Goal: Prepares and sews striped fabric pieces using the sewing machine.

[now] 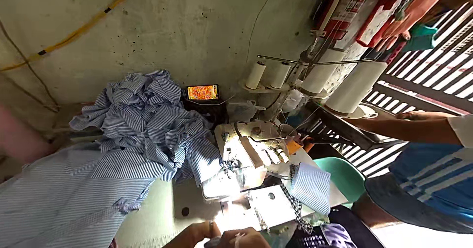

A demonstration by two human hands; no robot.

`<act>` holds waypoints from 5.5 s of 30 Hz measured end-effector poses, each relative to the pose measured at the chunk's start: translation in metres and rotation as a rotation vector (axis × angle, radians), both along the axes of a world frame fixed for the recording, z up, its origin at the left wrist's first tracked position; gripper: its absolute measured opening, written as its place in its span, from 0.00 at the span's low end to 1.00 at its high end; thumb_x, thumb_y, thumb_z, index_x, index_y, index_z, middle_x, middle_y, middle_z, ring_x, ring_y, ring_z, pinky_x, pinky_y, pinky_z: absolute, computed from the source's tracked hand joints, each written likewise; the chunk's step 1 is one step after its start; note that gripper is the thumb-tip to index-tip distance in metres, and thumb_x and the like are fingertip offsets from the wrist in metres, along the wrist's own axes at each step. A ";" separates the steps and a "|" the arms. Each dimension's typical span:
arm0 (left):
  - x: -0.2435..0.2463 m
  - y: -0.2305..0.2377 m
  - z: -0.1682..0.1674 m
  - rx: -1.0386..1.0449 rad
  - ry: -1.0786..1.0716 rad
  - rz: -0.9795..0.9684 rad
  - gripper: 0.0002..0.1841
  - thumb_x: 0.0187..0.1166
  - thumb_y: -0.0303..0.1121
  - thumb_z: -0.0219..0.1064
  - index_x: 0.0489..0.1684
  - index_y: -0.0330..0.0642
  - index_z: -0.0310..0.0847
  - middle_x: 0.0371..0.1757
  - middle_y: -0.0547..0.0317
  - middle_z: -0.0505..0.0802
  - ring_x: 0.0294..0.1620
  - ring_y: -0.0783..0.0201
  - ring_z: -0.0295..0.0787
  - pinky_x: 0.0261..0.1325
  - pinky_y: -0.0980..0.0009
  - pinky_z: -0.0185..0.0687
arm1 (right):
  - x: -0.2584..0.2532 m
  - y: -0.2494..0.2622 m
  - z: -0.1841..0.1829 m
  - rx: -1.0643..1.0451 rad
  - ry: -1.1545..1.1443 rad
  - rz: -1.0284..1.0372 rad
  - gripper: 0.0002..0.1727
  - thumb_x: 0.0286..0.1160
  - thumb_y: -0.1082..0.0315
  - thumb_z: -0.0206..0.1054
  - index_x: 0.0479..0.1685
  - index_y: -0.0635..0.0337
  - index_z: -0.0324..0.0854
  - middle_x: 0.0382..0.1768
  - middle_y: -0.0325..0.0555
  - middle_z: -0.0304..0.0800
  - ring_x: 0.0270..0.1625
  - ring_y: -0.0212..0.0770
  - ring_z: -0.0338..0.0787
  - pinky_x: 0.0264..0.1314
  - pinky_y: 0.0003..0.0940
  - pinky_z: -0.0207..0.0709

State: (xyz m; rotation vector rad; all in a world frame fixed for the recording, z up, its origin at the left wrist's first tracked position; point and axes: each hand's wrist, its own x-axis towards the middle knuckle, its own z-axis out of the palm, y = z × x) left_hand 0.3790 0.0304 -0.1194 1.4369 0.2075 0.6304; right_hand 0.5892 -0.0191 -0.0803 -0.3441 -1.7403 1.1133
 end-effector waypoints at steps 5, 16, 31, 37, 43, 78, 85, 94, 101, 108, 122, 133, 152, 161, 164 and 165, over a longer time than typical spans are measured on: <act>-0.003 -0.004 0.020 0.378 0.345 0.394 0.07 0.81 0.29 0.63 0.42 0.33 0.84 0.39 0.60 0.90 0.42 0.78 0.86 0.50 0.77 0.81 | 0.029 0.010 -0.025 -0.198 -0.020 -0.295 0.28 0.84 0.42 0.61 0.67 0.55 0.84 0.64 0.33 0.90 0.43 0.12 0.83 0.40 0.12 0.76; 0.026 0.002 -0.002 0.539 0.447 0.754 0.18 0.75 0.50 0.71 0.36 0.43 0.94 0.38 0.64 0.97 0.40 0.77 0.92 0.47 0.75 0.85 | 0.001 0.016 -0.040 -0.285 0.023 -0.628 0.21 0.61 0.80 0.75 0.57 0.73 0.83 0.40 0.35 0.96 0.42 0.17 0.90 0.46 0.14 0.83; 0.024 0.015 -0.003 0.373 0.476 0.930 0.10 0.71 0.37 0.68 0.33 0.41 0.94 0.36 0.68 0.94 0.41 0.88 0.87 0.47 0.89 0.80 | 0.001 -0.001 -0.039 -0.773 0.347 -0.029 0.31 0.79 0.31 0.54 0.62 0.47 0.69 0.34 0.22 0.82 0.24 0.13 0.70 0.23 0.10 0.61; 0.026 0.012 0.001 0.312 0.445 0.882 0.09 0.72 0.35 0.68 0.34 0.41 0.93 0.37 0.69 0.94 0.41 0.88 0.87 0.47 0.90 0.80 | -0.004 0.008 -0.047 -0.917 0.426 -0.003 0.23 0.87 0.50 0.56 0.71 0.55 0.65 0.37 0.34 0.89 0.19 0.17 0.72 0.18 0.12 0.63; 0.026 0.013 -0.003 0.306 0.420 0.863 0.10 0.73 0.36 0.68 0.35 0.42 0.94 0.37 0.69 0.95 0.41 0.86 0.88 0.47 0.88 0.82 | -0.009 0.011 -0.049 -0.969 0.423 -0.058 0.15 0.91 0.62 0.41 0.66 0.53 0.66 0.36 0.37 0.88 0.16 0.18 0.70 0.15 0.11 0.60; 0.024 0.017 -0.005 0.301 0.375 0.862 0.10 0.75 0.38 0.69 0.34 0.44 0.94 0.36 0.71 0.94 0.39 0.86 0.88 0.45 0.88 0.82 | -0.014 0.015 -0.051 -0.977 0.397 -0.078 0.13 0.92 0.61 0.41 0.62 0.52 0.67 0.34 0.39 0.89 0.15 0.17 0.70 0.14 0.11 0.58; 0.025 0.017 -0.007 0.302 0.362 0.854 0.09 0.74 0.38 0.70 0.33 0.44 0.94 0.35 0.71 0.94 0.39 0.85 0.88 0.44 0.88 0.82 | -0.015 0.016 -0.052 -0.995 0.414 -0.083 0.13 0.92 0.62 0.41 0.60 0.53 0.68 0.34 0.40 0.89 0.15 0.18 0.70 0.13 0.11 0.58; 0.019 0.014 -0.012 0.334 0.453 0.857 0.08 0.70 0.39 0.72 0.32 0.47 0.94 0.36 0.73 0.96 0.39 0.88 0.88 0.45 0.88 0.82 | -0.011 0.007 -0.054 -0.872 0.381 -0.081 0.07 0.92 0.60 0.49 0.55 0.50 0.67 0.36 0.35 0.92 0.17 0.12 0.69 0.17 0.08 0.56; 0.016 0.008 -0.015 0.405 0.532 0.918 0.09 0.70 0.41 0.70 0.34 0.49 0.95 0.37 0.73 0.96 0.42 0.86 0.89 0.48 0.84 0.83 | -0.007 0.000 -0.044 -0.742 0.399 -0.089 0.06 0.92 0.60 0.53 0.55 0.49 0.69 0.41 0.35 0.93 0.23 0.11 0.73 0.21 0.07 0.60; 0.024 0.006 0.000 0.825 0.712 1.044 0.14 0.66 0.49 0.65 0.26 0.55 0.94 0.25 0.70 0.89 0.30 0.70 0.86 0.36 0.67 0.77 | -0.010 0.014 -0.048 -0.457 0.130 -0.377 0.23 0.85 0.63 0.62 0.71 0.69 0.71 0.35 0.26 0.83 0.32 0.13 0.77 0.36 0.11 0.72; 0.043 0.005 -0.004 1.319 0.912 1.046 0.16 0.60 0.50 0.68 0.10 0.51 0.77 0.15 0.63 0.79 0.18 0.58 0.77 0.38 0.55 0.68 | -0.003 0.019 -0.066 -0.167 -0.320 -0.614 0.13 0.88 0.61 0.58 0.39 0.59 0.81 0.30 0.36 0.81 0.27 0.20 0.77 0.32 0.13 0.72; 0.008 0.013 -0.019 0.775 0.446 0.562 0.10 0.72 0.40 0.71 0.29 0.42 0.88 0.29 0.60 0.94 0.31 0.72 0.89 0.34 0.77 0.82 | 0.006 0.022 -0.061 -0.046 -0.153 -0.324 0.03 0.82 0.75 0.58 0.43 0.65 0.75 0.34 0.45 0.86 0.34 0.25 0.85 0.42 0.16 0.79; -0.039 0.001 0.015 1.341 0.750 0.639 0.29 0.85 0.62 0.52 0.33 0.51 0.92 0.16 0.62 0.83 0.15 0.62 0.78 0.16 0.68 0.68 | 0.066 -0.002 -0.044 0.396 -0.741 -0.513 0.05 0.68 0.76 0.63 0.32 0.56 0.82 0.28 0.45 0.88 0.23 0.39 0.86 0.20 0.31 0.76; -0.067 0.013 0.020 1.438 0.795 0.717 0.31 0.89 0.59 0.46 0.23 0.50 0.87 0.15 0.61 0.78 0.15 0.60 0.74 0.17 0.67 0.65 | 0.097 -0.004 -0.047 0.468 -0.861 -0.655 0.08 0.73 0.73 0.59 0.30 0.55 0.83 0.28 0.43 0.89 0.23 0.38 0.87 0.22 0.30 0.78; -0.087 0.025 0.019 1.431 0.810 0.771 0.28 0.86 0.52 0.48 0.11 0.49 0.72 0.17 0.58 0.78 0.24 0.55 0.75 0.35 0.59 0.66 | 0.125 0.000 -0.054 0.446 -1.003 -0.840 0.09 0.70 0.70 0.59 0.27 0.58 0.84 0.24 0.47 0.88 0.21 0.45 0.89 0.18 0.39 0.80; -0.092 0.029 0.017 1.401 0.822 0.780 0.28 0.85 0.52 0.48 0.12 0.47 0.75 0.19 0.56 0.81 0.28 0.53 0.78 0.41 0.57 0.69 | 0.136 0.002 -0.059 0.401 -1.070 -0.900 0.08 0.65 0.72 0.60 0.28 0.62 0.85 0.26 0.51 0.88 0.21 0.50 0.90 0.17 0.45 0.81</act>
